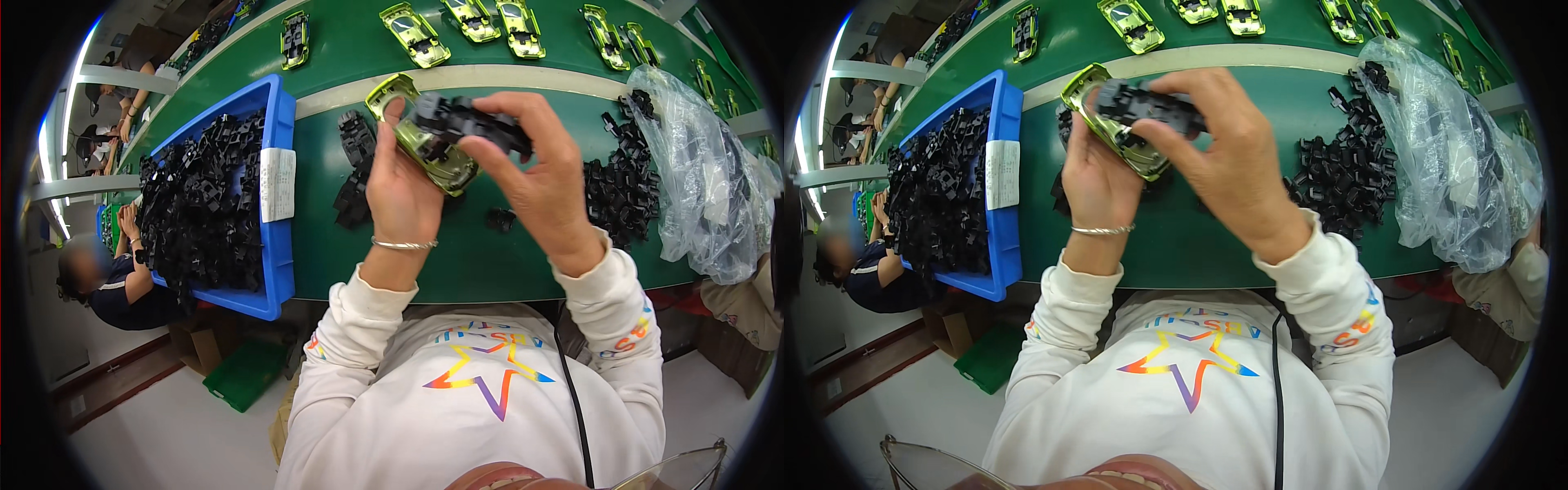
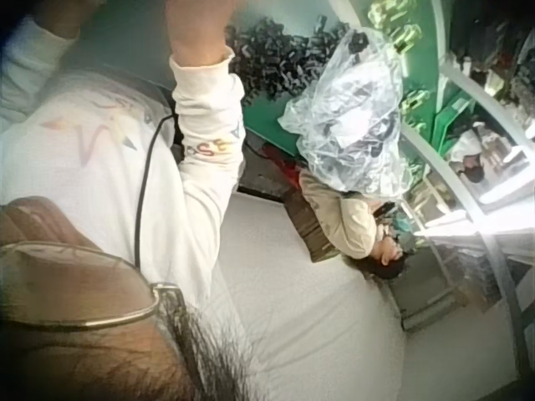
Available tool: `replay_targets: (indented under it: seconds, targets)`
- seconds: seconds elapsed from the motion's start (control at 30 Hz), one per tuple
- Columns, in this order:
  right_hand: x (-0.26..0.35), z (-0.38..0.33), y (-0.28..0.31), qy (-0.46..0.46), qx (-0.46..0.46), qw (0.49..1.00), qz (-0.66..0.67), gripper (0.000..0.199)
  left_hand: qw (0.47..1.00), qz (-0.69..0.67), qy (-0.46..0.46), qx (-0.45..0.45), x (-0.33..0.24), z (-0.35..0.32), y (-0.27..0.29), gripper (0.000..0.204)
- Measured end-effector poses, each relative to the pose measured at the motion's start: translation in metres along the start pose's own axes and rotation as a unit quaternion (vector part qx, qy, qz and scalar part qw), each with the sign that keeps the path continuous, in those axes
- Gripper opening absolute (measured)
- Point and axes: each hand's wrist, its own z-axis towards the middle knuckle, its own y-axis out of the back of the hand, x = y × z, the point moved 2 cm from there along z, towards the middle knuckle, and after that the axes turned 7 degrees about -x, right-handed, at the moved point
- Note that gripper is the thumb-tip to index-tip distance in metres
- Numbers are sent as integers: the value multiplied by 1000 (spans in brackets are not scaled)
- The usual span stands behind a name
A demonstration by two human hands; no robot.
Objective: The person assembles toy cars by attaching small black components to chassis pieces by hand, then pressing the assembled chassis into car bodies.
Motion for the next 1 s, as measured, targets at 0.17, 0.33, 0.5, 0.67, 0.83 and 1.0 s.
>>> replay_targets:
  seconds: [0.17,0.33,0.5,0.67,0.83,1.0]
  targets:
    - [1,-4,-20,-58,43,997,-1,31,999,12,-10,35,14,-6,1,47]
    - [-1,-6,-13,-82,73,993,44,37,998,1,-11,54,10,-5,1,46]
    - [-4,-4,-14,-54,46,997,39,40,999,-5,-5,54,10,-3,-1,45]
    - [1,-7,-19,-22,22,999,-45,43,998,-28,-24,49,13,-5,-5,43]
    - [7,-10,-17,-17,20,998,-57,47,997,-29,-33,59,13,-5,-3,43]
    - [10,-13,-16,11,12,998,-64,50,999,-9,-36,37,13,-5,0,43]
